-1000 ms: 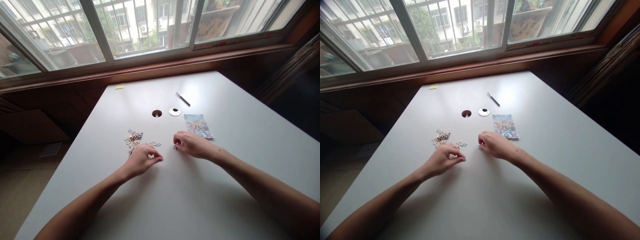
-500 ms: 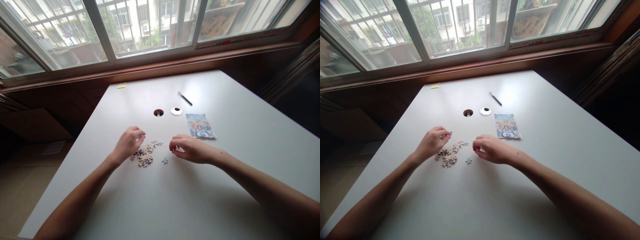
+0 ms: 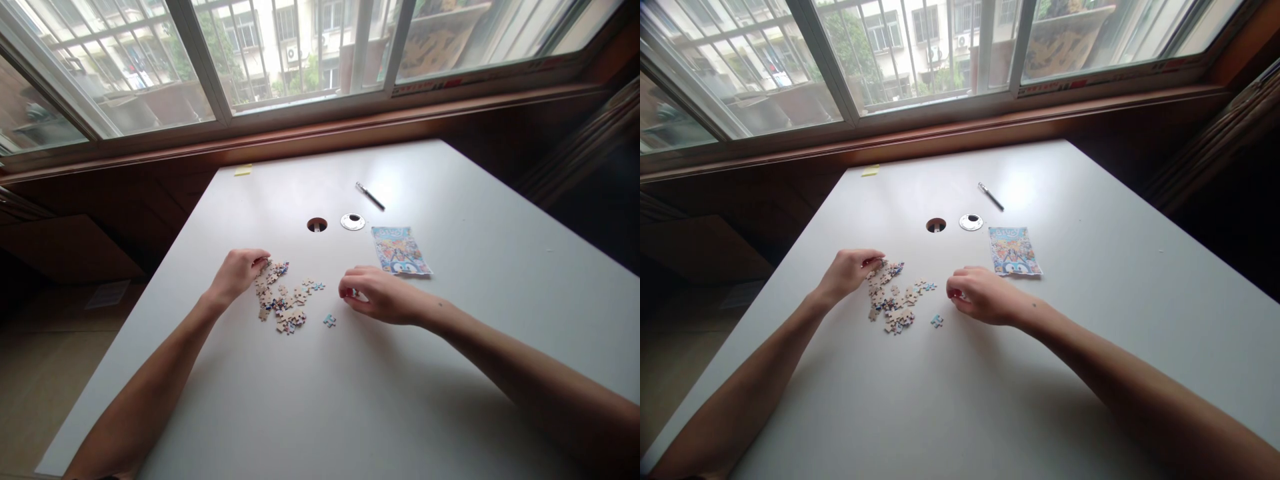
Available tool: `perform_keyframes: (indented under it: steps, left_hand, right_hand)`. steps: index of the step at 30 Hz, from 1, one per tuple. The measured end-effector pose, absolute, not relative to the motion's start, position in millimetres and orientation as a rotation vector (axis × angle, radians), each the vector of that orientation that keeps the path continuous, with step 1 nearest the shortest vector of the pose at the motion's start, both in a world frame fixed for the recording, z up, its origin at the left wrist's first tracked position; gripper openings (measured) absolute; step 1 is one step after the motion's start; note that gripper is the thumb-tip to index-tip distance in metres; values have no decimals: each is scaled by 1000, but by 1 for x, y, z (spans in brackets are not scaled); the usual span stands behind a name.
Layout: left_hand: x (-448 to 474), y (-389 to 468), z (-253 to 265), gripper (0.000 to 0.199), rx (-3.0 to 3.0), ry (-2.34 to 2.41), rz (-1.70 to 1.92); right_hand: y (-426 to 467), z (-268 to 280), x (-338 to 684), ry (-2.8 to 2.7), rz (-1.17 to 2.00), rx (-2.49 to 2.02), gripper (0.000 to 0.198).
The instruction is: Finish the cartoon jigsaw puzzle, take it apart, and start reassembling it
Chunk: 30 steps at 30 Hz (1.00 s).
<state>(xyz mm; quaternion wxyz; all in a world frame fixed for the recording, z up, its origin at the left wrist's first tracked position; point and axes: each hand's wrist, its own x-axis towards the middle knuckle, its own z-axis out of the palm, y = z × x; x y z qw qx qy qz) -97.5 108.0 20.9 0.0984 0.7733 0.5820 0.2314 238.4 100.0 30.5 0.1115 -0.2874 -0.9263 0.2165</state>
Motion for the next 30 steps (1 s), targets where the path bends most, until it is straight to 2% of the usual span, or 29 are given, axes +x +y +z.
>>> perform_keyframes:
  steps: [5, 9, 14, 19, 23, 30]
  left_hand:
    - [-91, 108, 23, 29, 1783, 1650, 932]
    - [-59, 93, 21, 34, 1533, 1412, 953]
    - [-11, 70, 13, 22, 1635, 1184, 835]
    - [12, 73, 12, 15, 1943, 1173, 746]
    - [10, 80, 12, 14, 1993, 1216, 748]
    - [3, 79, 17, 12, 2152, 1233, 696]
  right_hand:
    - [101, 29, 238, -2683, 615, -876, 11]
    - [101, 23, 234, -2522, 714, -942, 8]
    - [97, 11, 225, -2252, 939, -977, 13]
    - [98, 3, 223, -2254, 973, -1047, 12]
    - [104, 5, 230, -2309, 851, -1094, 16]
    - [107, 4, 236, -2531, 399, -851, 16]
